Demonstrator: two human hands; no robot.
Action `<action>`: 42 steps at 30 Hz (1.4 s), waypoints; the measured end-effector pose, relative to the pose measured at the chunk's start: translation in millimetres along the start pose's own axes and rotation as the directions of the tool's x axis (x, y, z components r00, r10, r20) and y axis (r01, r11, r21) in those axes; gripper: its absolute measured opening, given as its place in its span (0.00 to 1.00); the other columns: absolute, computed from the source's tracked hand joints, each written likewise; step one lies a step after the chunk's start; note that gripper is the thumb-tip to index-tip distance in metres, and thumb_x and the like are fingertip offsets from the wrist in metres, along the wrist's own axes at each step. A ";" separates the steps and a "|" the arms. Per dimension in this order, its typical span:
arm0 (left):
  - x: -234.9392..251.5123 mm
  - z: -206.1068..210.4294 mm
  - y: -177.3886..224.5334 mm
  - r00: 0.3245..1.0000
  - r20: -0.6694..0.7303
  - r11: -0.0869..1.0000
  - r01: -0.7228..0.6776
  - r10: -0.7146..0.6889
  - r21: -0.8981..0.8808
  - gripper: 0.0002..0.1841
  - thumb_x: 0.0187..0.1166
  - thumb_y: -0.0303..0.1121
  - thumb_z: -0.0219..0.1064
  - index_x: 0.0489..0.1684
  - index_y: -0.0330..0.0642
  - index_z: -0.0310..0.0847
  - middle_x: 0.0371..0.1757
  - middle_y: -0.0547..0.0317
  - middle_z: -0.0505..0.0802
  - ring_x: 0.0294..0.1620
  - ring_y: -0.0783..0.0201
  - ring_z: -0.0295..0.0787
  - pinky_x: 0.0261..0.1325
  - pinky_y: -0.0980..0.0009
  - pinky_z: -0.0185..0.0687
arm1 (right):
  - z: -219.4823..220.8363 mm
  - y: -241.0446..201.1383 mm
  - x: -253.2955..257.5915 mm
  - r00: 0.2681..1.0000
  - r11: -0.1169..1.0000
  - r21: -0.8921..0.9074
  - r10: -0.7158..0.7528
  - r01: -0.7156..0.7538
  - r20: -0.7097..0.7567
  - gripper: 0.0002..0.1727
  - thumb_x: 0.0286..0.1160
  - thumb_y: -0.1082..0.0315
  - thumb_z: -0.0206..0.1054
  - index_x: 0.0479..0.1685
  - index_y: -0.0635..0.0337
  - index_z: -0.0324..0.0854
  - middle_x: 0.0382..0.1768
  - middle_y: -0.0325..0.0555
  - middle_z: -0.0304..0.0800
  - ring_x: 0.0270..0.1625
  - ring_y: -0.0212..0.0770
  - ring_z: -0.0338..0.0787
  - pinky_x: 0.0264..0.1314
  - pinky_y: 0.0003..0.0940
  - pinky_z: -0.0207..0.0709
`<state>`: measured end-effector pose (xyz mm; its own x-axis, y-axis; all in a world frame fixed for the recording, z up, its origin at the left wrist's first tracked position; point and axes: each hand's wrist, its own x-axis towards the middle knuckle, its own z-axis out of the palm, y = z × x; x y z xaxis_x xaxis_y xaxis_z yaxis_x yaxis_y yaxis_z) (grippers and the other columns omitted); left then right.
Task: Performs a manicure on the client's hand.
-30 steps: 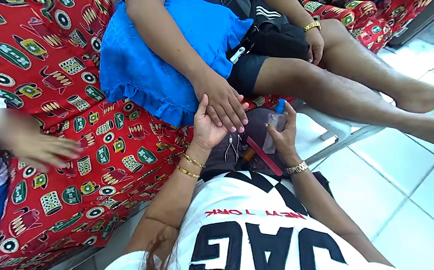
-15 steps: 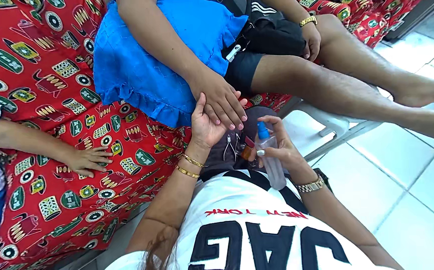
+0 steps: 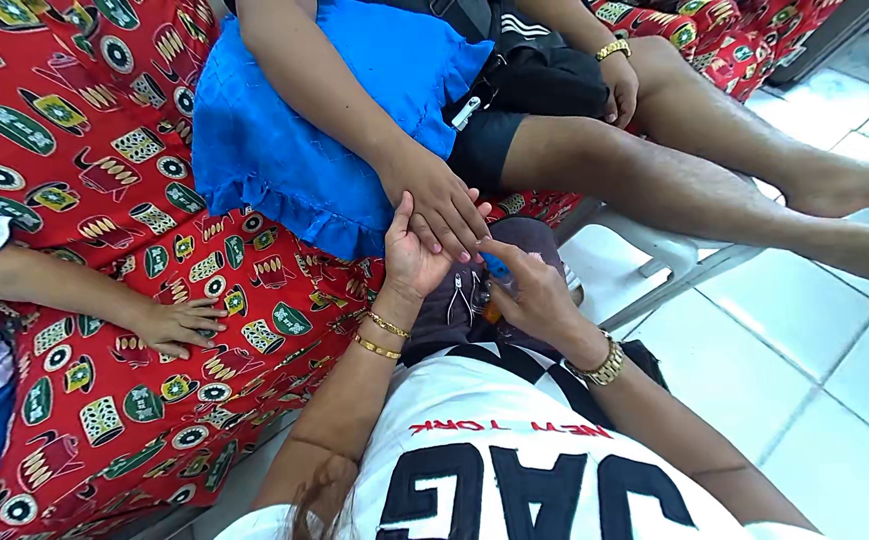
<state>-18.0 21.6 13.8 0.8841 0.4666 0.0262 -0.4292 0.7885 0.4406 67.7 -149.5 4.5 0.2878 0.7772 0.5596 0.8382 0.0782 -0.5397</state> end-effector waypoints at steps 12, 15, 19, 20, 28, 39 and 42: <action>4.5 -1.1 -1.1 1.000 -0.021 1.000 -0.014 0.014 -0.007 0.35 0.90 0.61 0.33 0.69 0.40 0.73 0.69 0.36 0.86 0.67 0.39 0.87 0.59 0.46 0.88 | 5.1 -0.8 4.1 1.000 0.999 -0.041 0.013 -0.013 -0.005 0.25 0.62 0.77 0.65 0.65 0.64 0.84 0.42 0.58 0.89 0.37 0.53 0.91 0.34 0.49 0.83; -10.2 3.8 -0.3 1.000 -0.016 0.989 -0.002 0.004 0.145 0.34 0.89 0.64 0.36 0.73 0.51 0.75 0.72 0.49 0.87 0.68 0.51 0.88 0.61 0.56 0.89 | 6.5 -0.9 3.3 1.000 0.999 -0.035 0.010 -0.010 -0.008 0.24 0.62 0.77 0.66 0.64 0.64 0.85 0.42 0.57 0.89 0.37 0.52 0.91 0.34 0.49 0.83; -23.2 5.3 1.0 1.000 0.023 0.971 -0.013 0.008 0.239 0.34 0.89 0.65 0.35 0.76 0.55 0.74 0.73 0.53 0.86 0.66 0.56 0.89 0.58 0.60 0.89 | 6.6 -0.5 3.0 0.999 1.000 -0.019 -0.009 0.009 -0.041 0.21 0.62 0.77 0.65 0.58 0.67 0.86 0.42 0.57 0.90 0.39 0.51 0.91 0.37 0.47 0.84; -22.6 4.6 1.0 0.999 0.035 0.975 -0.017 0.009 0.222 0.34 0.89 0.65 0.35 0.76 0.53 0.74 0.73 0.52 0.86 0.67 0.55 0.88 0.61 0.59 0.88 | 6.6 -0.4 3.0 0.998 1.000 -0.014 -0.017 0.017 -0.056 0.21 0.62 0.76 0.65 0.58 0.67 0.86 0.42 0.57 0.90 0.40 0.51 0.91 0.39 0.47 0.84; -19.2 3.3 -0.7 0.999 0.023 0.977 -0.040 0.036 0.209 0.31 0.90 0.63 0.38 0.74 0.54 0.75 0.72 0.53 0.87 0.67 0.55 0.89 0.59 0.60 0.89 | 4.8 -13.7 18.3 0.999 0.999 0.014 -0.043 0.043 -0.024 0.25 0.60 0.77 0.67 0.63 0.65 0.83 0.47 0.56 0.92 0.42 0.48 0.92 0.41 0.44 0.86; -5.9 -5.5 -4.0 0.999 -0.024 0.972 -0.021 0.027 0.235 0.33 0.89 0.65 0.36 0.70 0.55 0.78 0.69 0.55 0.89 0.63 0.58 0.91 0.53 0.63 0.91 | -4.5 -6.1 25.0 1.000 0.989 0.143 0.026 -0.028 0.016 0.26 0.56 0.78 0.68 0.62 0.65 0.81 0.43 0.51 0.91 0.39 0.40 0.90 0.41 0.36 0.85; -4.6 -5.8 -3.5 1.000 -0.015 0.972 -0.015 0.019 0.233 0.34 0.89 0.65 0.36 0.70 0.54 0.78 0.68 0.53 0.89 0.63 0.56 0.91 0.55 0.59 0.90 | -8.0 4.0 20.1 0.999 0.987 0.157 0.026 -0.029 0.021 0.27 0.57 0.78 0.68 0.64 0.65 0.79 0.43 0.48 0.90 0.40 0.36 0.89 0.44 0.32 0.85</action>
<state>-21.6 19.0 6.9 0.8728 0.4876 0.0207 -0.3875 0.6667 0.6367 80.5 -138.6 18.6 0.3002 0.7917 0.5321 0.7463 0.1525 -0.6479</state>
